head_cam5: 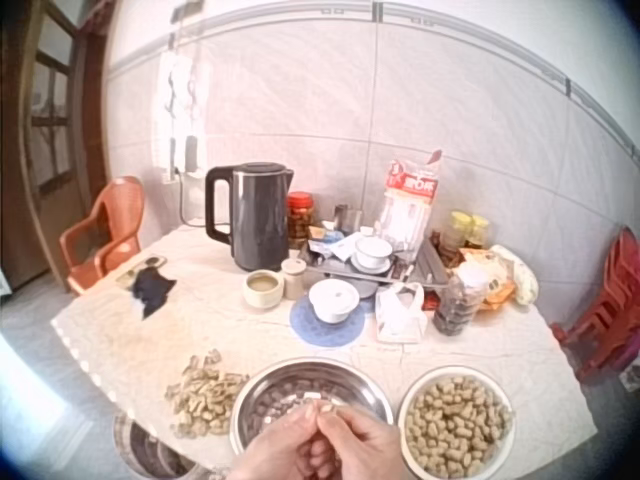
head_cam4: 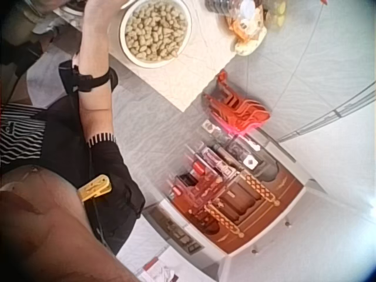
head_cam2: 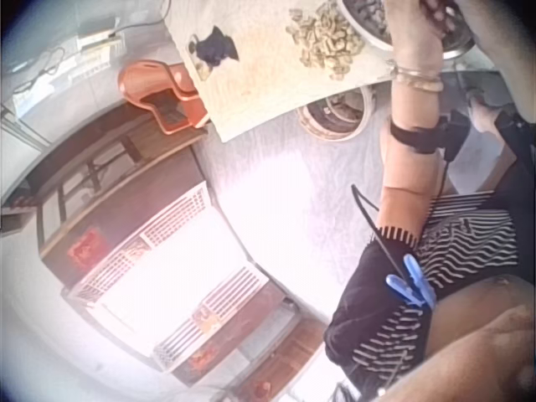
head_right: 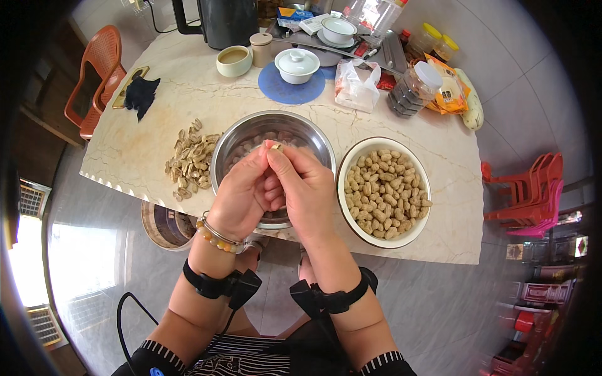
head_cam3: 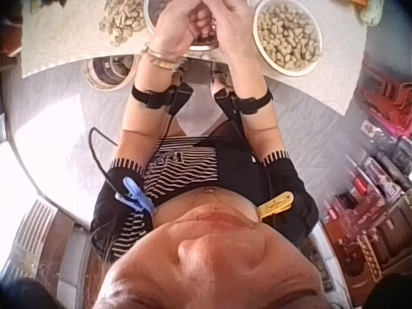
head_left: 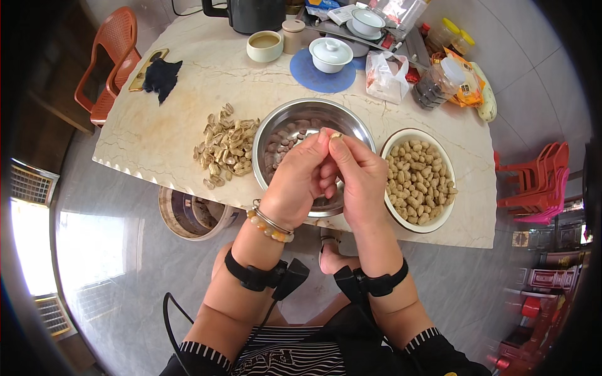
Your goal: Peeling whole peanuts by hand and collecting the kernels in a metal bowl.
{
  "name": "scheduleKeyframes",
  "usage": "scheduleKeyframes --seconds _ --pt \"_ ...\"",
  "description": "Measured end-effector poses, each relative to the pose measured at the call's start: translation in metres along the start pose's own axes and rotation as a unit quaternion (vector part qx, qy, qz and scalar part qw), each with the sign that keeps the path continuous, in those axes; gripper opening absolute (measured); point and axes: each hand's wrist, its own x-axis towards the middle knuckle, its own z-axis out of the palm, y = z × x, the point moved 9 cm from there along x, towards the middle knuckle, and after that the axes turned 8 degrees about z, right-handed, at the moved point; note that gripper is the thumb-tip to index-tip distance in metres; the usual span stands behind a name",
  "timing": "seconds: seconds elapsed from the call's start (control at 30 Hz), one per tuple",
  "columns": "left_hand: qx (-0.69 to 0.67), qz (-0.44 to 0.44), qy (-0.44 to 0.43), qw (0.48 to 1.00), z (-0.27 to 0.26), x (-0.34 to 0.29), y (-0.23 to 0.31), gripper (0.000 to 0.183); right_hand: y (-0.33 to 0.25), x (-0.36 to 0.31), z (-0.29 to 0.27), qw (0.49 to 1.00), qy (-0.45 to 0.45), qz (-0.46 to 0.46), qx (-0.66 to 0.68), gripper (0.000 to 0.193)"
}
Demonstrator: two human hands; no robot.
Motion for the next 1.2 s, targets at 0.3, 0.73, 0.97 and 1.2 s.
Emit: scheduleKeyframes --seconds 0.3,0.73,0.97,1.2 --pt "0.118 0.078 0.074 0.987 -0.006 -0.005 0.014 0.029 -0.02 -0.012 0.008 0.976 0.052 -0.166 -0.13 0.02" --pt "0.147 0.205 0.148 0.956 -0.01 -0.01 0.022 0.028 -0.028 -0.015 0.013 0.944 0.065 -0.26 -0.192 0.016" --pt "0.112 0.175 0.146 0.967 -0.013 -0.006 0.013 0.025 -0.035 -0.019 0.012 0.923 0.084 -0.301 -0.223 0.015" --pt "0.113 0.162 0.123 0.973 -0.014 -0.005 0.016 0.026 -0.037 -0.012 0.014 0.928 0.045 -0.294 -0.226 0.015"
